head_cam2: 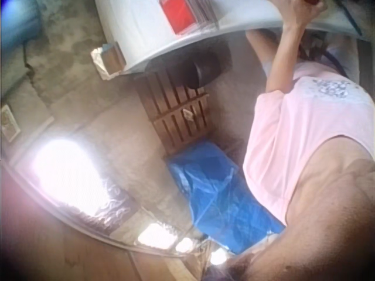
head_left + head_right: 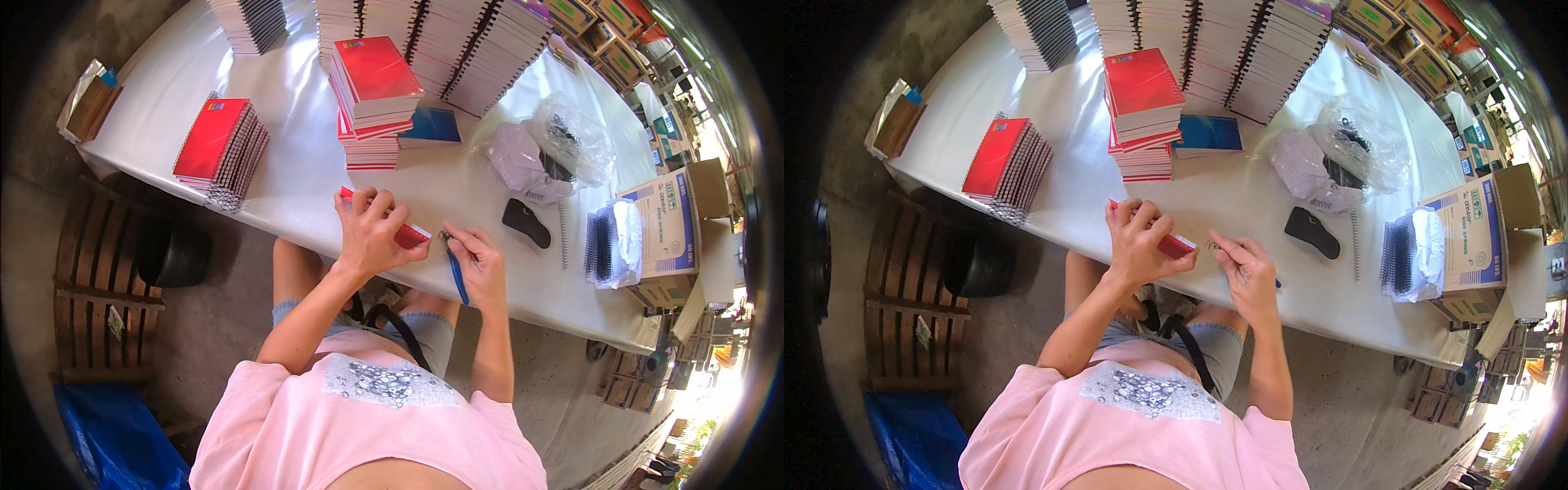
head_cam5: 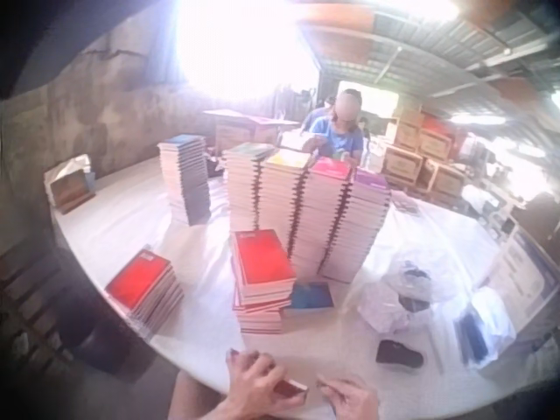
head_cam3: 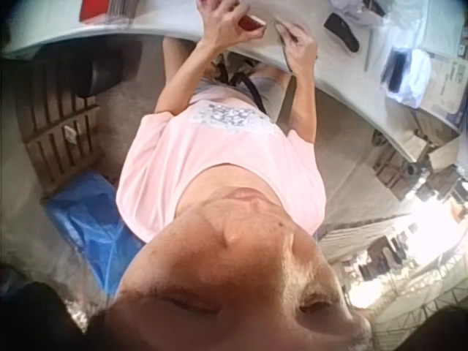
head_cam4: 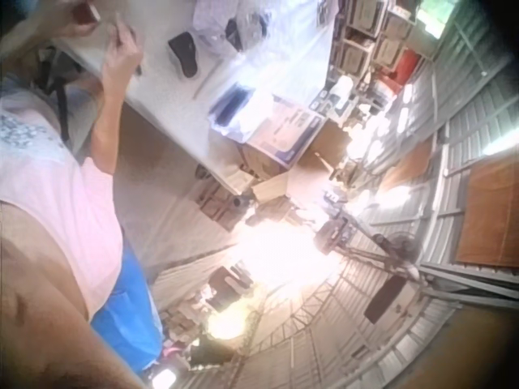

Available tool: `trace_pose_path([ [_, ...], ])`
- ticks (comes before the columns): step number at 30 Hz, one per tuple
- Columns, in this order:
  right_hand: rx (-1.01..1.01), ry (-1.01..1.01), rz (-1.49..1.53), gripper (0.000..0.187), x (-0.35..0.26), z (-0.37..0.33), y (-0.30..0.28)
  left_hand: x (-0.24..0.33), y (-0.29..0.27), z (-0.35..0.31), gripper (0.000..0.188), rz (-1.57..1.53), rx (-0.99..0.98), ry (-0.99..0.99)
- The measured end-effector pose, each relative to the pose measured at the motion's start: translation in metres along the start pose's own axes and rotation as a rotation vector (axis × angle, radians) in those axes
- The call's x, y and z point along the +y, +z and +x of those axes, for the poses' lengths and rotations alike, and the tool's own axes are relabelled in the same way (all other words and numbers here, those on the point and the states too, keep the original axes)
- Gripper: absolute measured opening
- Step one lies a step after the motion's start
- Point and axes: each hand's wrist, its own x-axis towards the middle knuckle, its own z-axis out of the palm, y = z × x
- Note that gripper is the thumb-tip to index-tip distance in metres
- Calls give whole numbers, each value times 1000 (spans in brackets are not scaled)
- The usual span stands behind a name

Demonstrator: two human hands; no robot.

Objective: The person processes several red spiral notebooks by using pliers to trim and crimp the ends of the spiral bindings. The person handles the notebooks one at a time, flipping them to trim both ends, and then places the finished notebooks into a blue sleeve.

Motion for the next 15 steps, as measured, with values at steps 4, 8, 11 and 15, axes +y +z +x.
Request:
trace_pose_path([
  [4, 135, 4, 57, 20, -1, 4, 10, 0, 1, -1, 39, -19, 17, 18],
  [8, 94, -36, 120, 18, -3, 6, 9, -2, 1, -1, 38, -16, 26, 25],
  [11, 113, -36, 101, 19, 0, 11, 9, -2, -1, 0, 38, -15, 19, 28],
  [15, 58, -26, 152, 20, 1, 11, 11, -3, -1, -1, 40, -16, -1, 26],
])
